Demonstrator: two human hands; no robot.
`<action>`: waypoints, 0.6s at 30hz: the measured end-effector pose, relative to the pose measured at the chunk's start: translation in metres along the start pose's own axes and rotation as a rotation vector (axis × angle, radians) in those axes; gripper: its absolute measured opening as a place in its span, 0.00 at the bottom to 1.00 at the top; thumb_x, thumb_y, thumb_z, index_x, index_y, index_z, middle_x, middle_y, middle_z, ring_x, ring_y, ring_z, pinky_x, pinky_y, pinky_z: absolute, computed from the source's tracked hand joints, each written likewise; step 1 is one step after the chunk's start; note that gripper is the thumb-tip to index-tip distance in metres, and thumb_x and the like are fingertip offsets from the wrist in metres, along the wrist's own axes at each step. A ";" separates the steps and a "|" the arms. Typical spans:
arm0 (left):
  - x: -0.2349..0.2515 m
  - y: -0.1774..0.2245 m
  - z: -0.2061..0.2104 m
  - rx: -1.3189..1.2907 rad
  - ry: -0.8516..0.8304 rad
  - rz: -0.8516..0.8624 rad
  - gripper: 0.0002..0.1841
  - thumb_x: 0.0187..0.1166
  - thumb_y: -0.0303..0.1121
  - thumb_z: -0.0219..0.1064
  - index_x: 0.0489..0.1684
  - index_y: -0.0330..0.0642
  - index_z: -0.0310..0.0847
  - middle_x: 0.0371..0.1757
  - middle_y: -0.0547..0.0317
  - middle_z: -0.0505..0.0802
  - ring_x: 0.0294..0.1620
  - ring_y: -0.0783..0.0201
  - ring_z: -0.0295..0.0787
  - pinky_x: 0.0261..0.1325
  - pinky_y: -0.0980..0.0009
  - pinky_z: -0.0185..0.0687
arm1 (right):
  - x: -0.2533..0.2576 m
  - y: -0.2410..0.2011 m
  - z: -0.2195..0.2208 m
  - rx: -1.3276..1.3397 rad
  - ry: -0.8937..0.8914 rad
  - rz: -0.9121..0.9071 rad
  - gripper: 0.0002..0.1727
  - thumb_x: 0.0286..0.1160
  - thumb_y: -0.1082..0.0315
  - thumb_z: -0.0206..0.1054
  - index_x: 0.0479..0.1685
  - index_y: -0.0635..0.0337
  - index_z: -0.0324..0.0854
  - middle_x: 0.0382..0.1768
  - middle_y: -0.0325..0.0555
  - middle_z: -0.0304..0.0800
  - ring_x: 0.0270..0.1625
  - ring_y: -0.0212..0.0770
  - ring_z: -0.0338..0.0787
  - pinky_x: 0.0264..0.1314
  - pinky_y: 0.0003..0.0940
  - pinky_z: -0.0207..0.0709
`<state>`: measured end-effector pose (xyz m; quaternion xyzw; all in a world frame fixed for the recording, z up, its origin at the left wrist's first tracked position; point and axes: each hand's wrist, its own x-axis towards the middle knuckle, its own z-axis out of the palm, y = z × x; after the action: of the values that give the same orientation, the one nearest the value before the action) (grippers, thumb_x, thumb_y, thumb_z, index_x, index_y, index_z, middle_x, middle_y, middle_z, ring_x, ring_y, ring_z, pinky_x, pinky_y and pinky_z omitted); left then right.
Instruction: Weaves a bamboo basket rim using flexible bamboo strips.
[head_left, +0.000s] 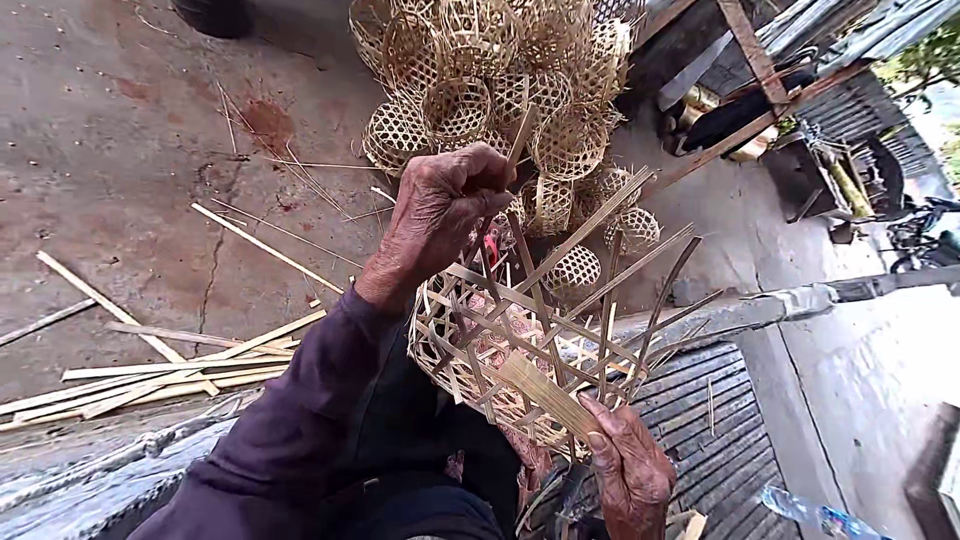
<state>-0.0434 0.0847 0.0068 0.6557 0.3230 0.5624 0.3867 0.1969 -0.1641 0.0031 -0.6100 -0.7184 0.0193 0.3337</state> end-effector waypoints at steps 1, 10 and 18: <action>-0.001 -0.001 0.000 -0.028 0.029 0.044 0.06 0.74 0.24 0.68 0.44 0.36 0.88 0.36 0.67 0.92 0.36 0.83 0.87 0.45 0.85 0.84 | 0.001 0.000 0.000 -0.003 -0.002 -0.003 0.27 0.90 0.49 0.53 0.55 0.60 0.92 0.31 0.44 0.82 0.40 0.23 0.81 0.49 0.10 0.71; -0.005 -0.002 0.006 0.190 0.108 0.270 0.08 0.77 0.25 0.67 0.45 0.29 0.90 0.36 0.52 0.93 0.35 0.77 0.86 0.44 0.83 0.79 | 0.001 0.002 0.000 0.001 0.022 -0.005 0.26 0.91 0.50 0.54 0.54 0.61 0.92 0.32 0.43 0.82 0.40 0.22 0.80 0.49 0.09 0.70; -0.068 0.013 0.019 0.331 0.076 0.340 0.17 0.81 0.33 0.63 0.59 0.28 0.83 0.54 0.41 0.90 0.43 0.63 0.84 0.42 0.73 0.76 | 0.002 0.001 -0.001 0.079 -0.003 0.043 0.28 0.90 0.47 0.54 0.57 0.61 0.91 0.35 0.42 0.84 0.42 0.21 0.81 0.52 0.09 0.72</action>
<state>-0.0358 0.0172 -0.0164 0.7333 0.3100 0.5833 0.1613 0.1980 -0.1624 0.0046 -0.6116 -0.7044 0.0554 0.3559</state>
